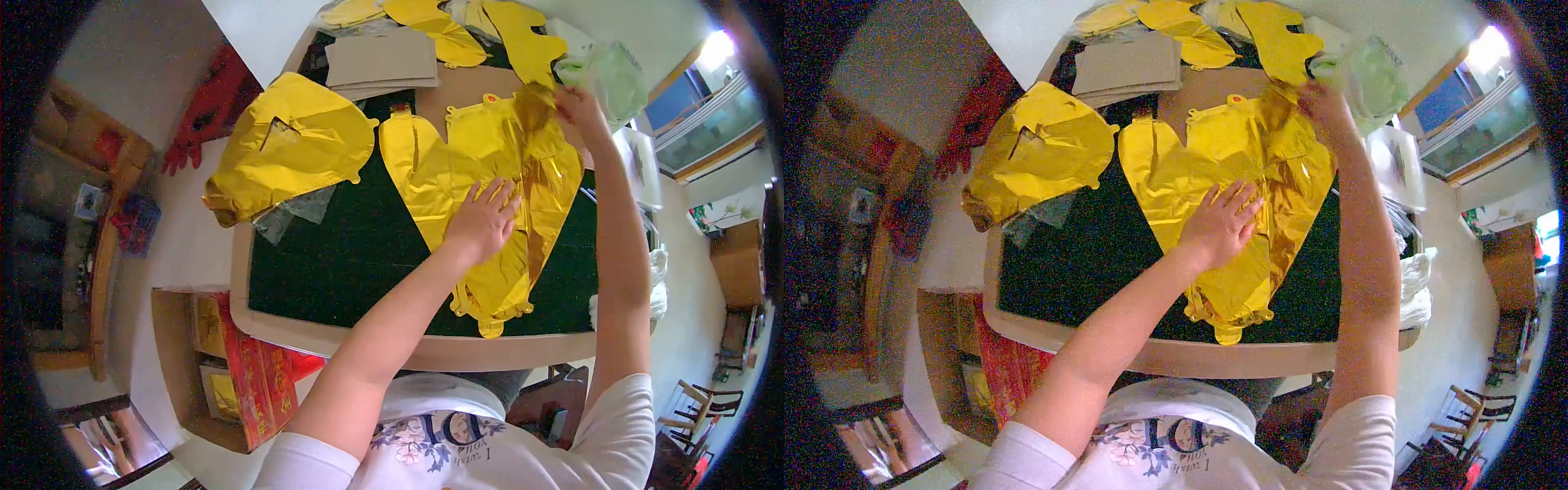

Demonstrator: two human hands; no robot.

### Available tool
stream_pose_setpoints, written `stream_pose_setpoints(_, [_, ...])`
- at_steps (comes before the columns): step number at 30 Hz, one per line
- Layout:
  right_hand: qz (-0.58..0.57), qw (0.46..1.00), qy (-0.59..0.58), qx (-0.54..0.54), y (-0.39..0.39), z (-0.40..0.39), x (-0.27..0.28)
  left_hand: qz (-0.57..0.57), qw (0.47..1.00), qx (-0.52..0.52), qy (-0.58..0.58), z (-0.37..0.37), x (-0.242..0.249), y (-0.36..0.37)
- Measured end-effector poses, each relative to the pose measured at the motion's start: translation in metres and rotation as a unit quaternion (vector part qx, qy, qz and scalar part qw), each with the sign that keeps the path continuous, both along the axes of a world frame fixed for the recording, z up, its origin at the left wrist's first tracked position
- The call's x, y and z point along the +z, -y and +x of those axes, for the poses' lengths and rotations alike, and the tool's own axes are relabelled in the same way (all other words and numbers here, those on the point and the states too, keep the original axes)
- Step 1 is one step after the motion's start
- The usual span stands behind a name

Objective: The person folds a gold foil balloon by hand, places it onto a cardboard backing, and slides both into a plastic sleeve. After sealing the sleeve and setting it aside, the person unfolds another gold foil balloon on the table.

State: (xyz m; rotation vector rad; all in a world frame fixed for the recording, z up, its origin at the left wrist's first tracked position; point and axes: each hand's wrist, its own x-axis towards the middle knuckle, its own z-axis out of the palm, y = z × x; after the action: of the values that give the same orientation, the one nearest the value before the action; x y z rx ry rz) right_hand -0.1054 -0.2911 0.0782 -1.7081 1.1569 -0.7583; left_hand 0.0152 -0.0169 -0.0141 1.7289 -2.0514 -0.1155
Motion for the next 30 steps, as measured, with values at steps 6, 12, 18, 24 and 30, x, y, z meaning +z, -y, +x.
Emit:
stream_pose_setpoints(6, [-0.282,0.935,-0.212,0.031,-0.027,-0.011,-0.067,0.009,1.0,-0.005,0.007,0.002,0.002,0.001])
stream_pose_setpoints(12, [-0.384,0.876,-0.235,0.17,-0.101,0.006,-0.071,0.034,0.999,0.0,0.018,-0.001,0.001,0.0])
stream_pose_setpoints(18, [-0.297,0.918,-0.257,-0.061,-0.029,-0.013,-0.092,0.058,0.998,-0.009,0.021,0.001,0.006,0.0])
stream_pose_setpoints(24, [-0.135,0.888,-0.423,-0.118,-0.002,-0.024,-0.069,0.046,0.999,-0.009,0.025,0.001,0.003,0.001])
stream_pose_setpoints(30, [-0.137,0.895,-0.404,-0.128,-0.01,-0.02,-0.059,0.009,1.0,0.001,0.016,0.001,0.0,-0.001])
